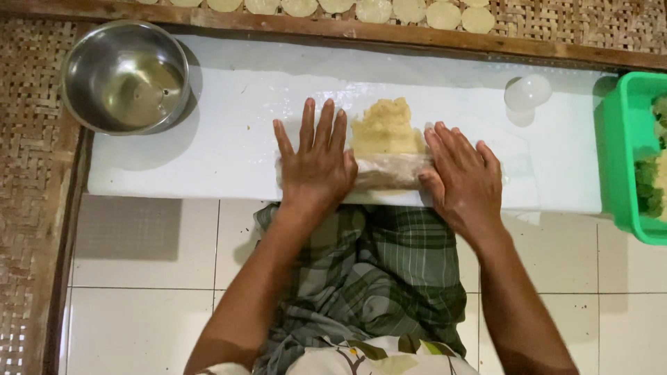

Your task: Flattening dough with a rolling pin, cutting out small circular pieces with a cap, and placing them onto a large tray for drying.

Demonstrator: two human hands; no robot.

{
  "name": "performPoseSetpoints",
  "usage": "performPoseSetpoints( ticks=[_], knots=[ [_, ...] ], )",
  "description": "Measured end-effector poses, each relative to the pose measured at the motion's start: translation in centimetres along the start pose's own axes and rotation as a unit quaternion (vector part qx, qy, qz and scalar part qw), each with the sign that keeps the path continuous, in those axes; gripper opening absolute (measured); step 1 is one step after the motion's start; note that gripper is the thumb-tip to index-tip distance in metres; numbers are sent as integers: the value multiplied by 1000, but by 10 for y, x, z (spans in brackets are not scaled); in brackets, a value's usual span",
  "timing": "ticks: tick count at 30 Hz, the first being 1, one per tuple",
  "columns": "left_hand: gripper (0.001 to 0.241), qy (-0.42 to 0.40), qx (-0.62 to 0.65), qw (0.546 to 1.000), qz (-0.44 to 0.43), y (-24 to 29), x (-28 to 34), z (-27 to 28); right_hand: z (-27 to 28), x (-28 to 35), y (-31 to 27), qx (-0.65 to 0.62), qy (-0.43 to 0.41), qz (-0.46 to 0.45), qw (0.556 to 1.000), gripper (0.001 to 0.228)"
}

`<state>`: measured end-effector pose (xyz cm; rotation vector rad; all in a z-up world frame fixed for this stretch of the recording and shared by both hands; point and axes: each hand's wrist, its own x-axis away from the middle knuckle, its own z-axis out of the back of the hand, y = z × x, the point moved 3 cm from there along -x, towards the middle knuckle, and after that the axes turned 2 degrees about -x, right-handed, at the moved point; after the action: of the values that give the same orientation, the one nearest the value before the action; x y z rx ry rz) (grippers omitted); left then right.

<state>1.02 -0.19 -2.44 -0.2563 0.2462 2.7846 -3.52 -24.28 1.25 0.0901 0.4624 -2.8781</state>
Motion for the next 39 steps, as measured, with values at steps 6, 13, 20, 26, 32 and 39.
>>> performPoseSetpoints(
  ticks=[6, 13, 20, 26, 32, 39],
  knots=[
    [59, 14, 66, 997, -46, -9, -23, 9, 13, -24, 4, 52, -200, 5, 978, 76],
    [60, 11, 10, 999, -36, -12, -41, -1, 23, -51, 11, -19, -120, 39, 992, 71],
    [61, -16, 26, 1000, 6, -20, -70, -12, 2, -72, 28, 26, -81, 67, 994, 59],
    [74, -92, 40, 995, 17, -24, -95, -3, -10, -107, 45, 49, -112, 34, 992, 61],
    [84, -5, 56, 998, 25, -30, -105, -15, -12, -125, 57, 3, -122, 8, 992, 60],
    [87, 117, -40, 991, 47, -43, -117, -44, -9, -135, 56, 6, -99, -51, 994, 53]
  ],
)
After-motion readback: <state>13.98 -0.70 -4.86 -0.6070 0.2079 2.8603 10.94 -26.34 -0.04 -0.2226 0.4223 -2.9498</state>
